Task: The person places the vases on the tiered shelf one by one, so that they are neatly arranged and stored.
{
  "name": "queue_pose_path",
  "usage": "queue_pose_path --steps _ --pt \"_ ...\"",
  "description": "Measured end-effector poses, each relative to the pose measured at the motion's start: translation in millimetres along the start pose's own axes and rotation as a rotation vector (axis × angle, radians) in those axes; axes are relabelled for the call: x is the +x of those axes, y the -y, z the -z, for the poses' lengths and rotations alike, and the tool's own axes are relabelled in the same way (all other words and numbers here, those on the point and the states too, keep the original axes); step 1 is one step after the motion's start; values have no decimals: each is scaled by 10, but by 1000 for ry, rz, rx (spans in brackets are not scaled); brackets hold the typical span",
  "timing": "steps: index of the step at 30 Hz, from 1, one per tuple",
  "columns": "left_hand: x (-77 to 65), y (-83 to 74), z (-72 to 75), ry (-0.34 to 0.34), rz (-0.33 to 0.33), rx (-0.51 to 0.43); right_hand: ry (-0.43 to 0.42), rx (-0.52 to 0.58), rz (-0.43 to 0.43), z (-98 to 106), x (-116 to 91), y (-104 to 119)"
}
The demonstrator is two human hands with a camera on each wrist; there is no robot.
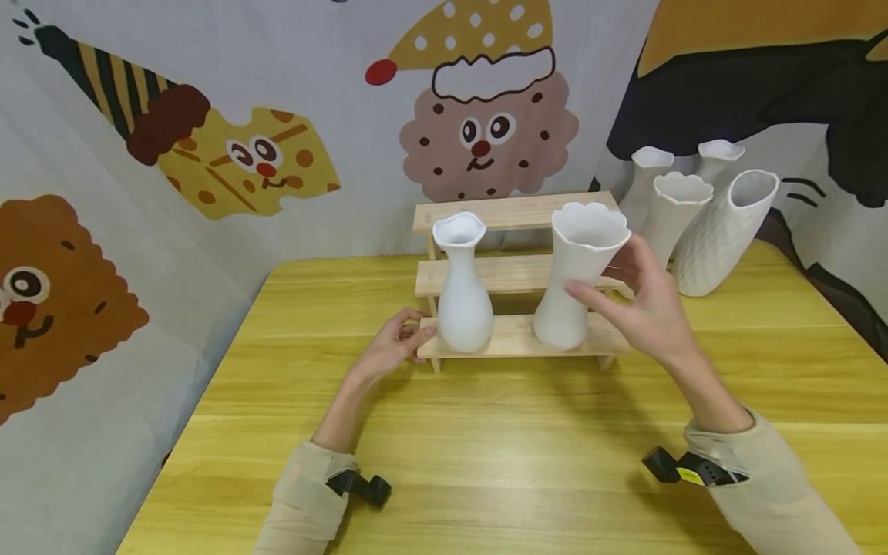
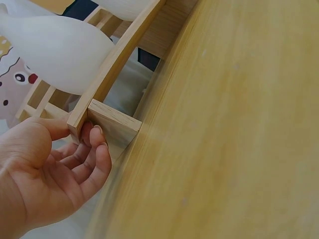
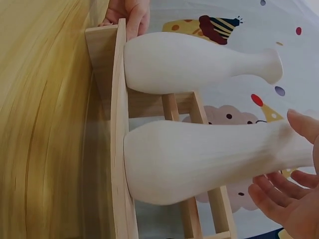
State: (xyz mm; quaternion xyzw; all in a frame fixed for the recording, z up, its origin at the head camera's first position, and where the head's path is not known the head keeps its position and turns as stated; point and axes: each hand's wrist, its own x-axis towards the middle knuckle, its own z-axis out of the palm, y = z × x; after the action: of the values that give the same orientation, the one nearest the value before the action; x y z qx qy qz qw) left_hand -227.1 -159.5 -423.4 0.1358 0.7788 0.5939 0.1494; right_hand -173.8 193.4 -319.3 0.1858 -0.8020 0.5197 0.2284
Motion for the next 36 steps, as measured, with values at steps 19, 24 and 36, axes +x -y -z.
queue_pose_path --steps 19,24,36 --pt "17 16 4 0 -4 5 21 -59 89 317 -105 -194" --pt "21 22 2 -3 2 6 -6 -85 43 448 -125 -247" --pt "4 8 2 -3 0 5 -157 -205 -52 764 -133 -484"
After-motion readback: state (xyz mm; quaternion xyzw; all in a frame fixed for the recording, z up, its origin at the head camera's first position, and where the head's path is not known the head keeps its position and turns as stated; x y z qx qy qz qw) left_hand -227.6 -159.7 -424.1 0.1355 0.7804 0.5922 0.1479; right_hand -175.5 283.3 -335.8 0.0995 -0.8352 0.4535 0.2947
